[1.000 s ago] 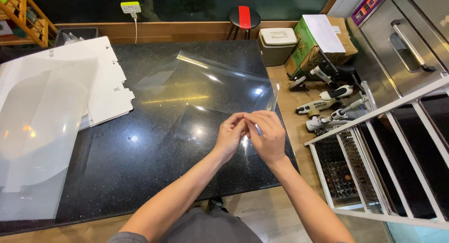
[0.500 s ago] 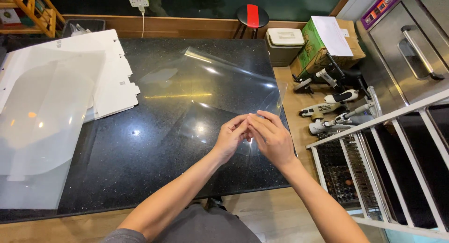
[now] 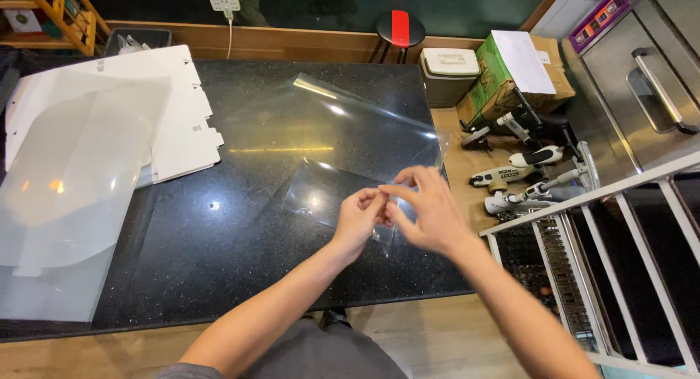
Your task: Assembling a transparent plastic cake box from flat sheets.
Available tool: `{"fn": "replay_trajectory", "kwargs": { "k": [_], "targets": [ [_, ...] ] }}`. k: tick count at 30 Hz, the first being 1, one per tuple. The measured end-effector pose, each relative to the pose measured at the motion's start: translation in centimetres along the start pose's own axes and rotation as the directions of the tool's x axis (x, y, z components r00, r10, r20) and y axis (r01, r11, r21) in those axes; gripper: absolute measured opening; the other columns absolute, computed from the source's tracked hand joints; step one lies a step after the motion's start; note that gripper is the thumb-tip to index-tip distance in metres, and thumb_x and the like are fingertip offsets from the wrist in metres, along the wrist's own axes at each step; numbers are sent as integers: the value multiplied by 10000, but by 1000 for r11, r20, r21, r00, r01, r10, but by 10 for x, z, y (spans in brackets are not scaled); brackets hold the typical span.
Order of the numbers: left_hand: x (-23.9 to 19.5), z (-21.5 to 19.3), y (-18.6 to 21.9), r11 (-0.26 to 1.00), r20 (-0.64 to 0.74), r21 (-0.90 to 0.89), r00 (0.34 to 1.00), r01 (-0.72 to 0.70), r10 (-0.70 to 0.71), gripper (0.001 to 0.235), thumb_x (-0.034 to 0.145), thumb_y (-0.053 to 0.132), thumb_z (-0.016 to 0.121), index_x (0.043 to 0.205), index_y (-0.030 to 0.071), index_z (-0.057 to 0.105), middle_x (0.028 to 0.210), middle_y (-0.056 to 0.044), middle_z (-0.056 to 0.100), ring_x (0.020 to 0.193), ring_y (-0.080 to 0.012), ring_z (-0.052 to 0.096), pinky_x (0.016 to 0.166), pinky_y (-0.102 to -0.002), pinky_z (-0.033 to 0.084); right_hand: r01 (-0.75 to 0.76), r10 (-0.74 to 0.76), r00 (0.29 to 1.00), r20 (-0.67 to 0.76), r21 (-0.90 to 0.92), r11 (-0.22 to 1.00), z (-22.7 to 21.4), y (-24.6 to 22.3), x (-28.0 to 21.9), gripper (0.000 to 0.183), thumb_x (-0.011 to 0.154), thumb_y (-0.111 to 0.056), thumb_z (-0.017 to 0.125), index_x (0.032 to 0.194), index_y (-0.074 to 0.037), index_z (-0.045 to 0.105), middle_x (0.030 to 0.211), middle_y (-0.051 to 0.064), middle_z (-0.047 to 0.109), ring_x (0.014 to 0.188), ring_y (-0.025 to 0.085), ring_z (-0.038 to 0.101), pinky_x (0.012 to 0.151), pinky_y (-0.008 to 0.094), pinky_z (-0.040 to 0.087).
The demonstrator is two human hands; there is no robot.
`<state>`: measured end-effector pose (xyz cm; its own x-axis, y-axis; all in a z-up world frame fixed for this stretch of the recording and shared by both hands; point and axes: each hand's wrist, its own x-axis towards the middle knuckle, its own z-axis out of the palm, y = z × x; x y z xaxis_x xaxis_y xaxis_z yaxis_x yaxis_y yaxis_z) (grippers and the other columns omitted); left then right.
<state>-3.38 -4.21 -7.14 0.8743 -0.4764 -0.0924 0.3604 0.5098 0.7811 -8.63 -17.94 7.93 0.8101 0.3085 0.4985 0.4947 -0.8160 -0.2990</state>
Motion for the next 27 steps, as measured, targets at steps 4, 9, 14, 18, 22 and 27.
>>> {"fn": "replay_trajectory", "kwargs": {
  "k": [4,9,14,18,22,27],
  "targets": [
    [-10,8,0,981,-116,-123,979,153,-167,317,1034,206,632,1143,-91,650,985,-130,734,889,-193,711,810,-342,593,21,-4,978,207,-76,997,-16,14,33,221,862,-283,730,1049,-168,761,1005,111,594,999,322,595,889,453,503],
    [-21,11,4,975,-122,-195,984,107,-132,277,996,176,642,1129,-61,696,1052,-133,757,934,-168,735,912,-324,598,41,11,781,624,-69,997,-27,15,68,260,824,-358,750,974,-155,690,956,110,575,896,337,640,707,476,520],
    [-26,17,9,999,-171,-42,985,8,-15,272,1004,179,632,1119,-59,696,1026,-137,759,913,-181,739,895,-338,593,154,-60,726,685,-76,985,-18,11,81,254,807,-336,737,896,-119,639,969,92,573,854,323,662,647,464,532],
    [-32,25,19,997,-200,55,978,-50,60,270,1017,189,621,1116,-49,703,997,-117,761,906,-166,734,896,-323,581,221,-106,704,702,-75,972,-15,10,85,272,819,-320,734,827,-83,600,914,84,584,813,325,665,650,460,535],
    [-31,23,24,993,-205,91,974,-73,91,262,1021,191,621,1105,-40,711,979,-111,762,906,-153,731,902,-313,580,234,-118,713,691,-76,969,-10,15,85,273,823,-302,730,832,-66,593,910,97,580,795,331,661,659,463,531],
    [-25,16,20,987,-220,117,967,-106,130,240,1021,169,631,1098,-43,711,956,-121,762,889,-156,722,878,-303,567,202,-131,738,662,-31,979,-8,18,87,288,809,-302,740,823,-54,594,914,111,584,789,348,660,668,475,524]
  ]
}}
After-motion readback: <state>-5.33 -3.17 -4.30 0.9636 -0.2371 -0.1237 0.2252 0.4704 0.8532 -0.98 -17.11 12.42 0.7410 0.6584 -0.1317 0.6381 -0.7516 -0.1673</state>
